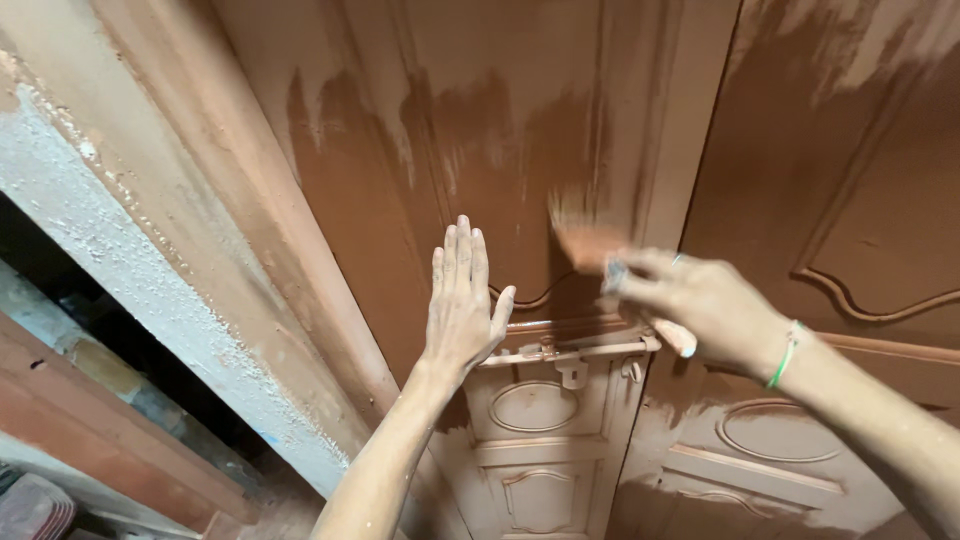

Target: The person paints a wooden door and its frame with brown paint using a paintbrush, holding the door steady with one hand while brushing the panels, edges, and latch area. They briefly dip the brush at a paint container on the floor and continue coating the door surface and frame.

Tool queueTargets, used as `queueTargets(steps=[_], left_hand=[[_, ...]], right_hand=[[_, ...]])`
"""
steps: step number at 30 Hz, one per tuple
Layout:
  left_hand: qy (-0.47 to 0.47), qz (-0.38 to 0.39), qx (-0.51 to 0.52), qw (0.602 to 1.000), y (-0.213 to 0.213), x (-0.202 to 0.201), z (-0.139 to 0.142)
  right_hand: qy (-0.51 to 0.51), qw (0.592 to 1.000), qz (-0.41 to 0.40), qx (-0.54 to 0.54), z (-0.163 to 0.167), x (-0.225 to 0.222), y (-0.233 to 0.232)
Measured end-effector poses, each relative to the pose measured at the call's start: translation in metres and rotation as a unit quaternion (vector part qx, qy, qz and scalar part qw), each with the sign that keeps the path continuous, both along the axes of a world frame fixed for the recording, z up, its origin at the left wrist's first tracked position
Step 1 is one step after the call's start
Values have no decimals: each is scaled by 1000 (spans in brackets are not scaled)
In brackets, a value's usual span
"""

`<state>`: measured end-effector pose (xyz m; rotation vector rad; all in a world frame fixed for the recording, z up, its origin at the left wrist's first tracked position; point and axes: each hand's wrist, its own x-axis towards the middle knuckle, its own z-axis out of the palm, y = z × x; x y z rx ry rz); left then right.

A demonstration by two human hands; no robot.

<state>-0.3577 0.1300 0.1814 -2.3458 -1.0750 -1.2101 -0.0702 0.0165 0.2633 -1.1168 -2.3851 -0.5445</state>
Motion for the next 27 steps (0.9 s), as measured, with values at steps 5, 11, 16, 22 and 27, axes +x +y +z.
queueTargets(steps=[5,11,16,22,27], left_hand=[[8,4,-4,1000,-1,8,2],[8,-13,-4,1000,-1,27,4],[12,-1,-5,1000,-2,32,4],[12,4,-2,1000,-2,33,3],[10,-3,3,1000,-5,45,6]], right_hand=[[2,975,-7,-224,-23,-2,-6],[43,990,4,137,26,16,-17],[24,970,-15,243,39,28,-15],[-40,998,-1,-39,-21,19,-10],[-32,978,-61,-196,-29,27,-17]])
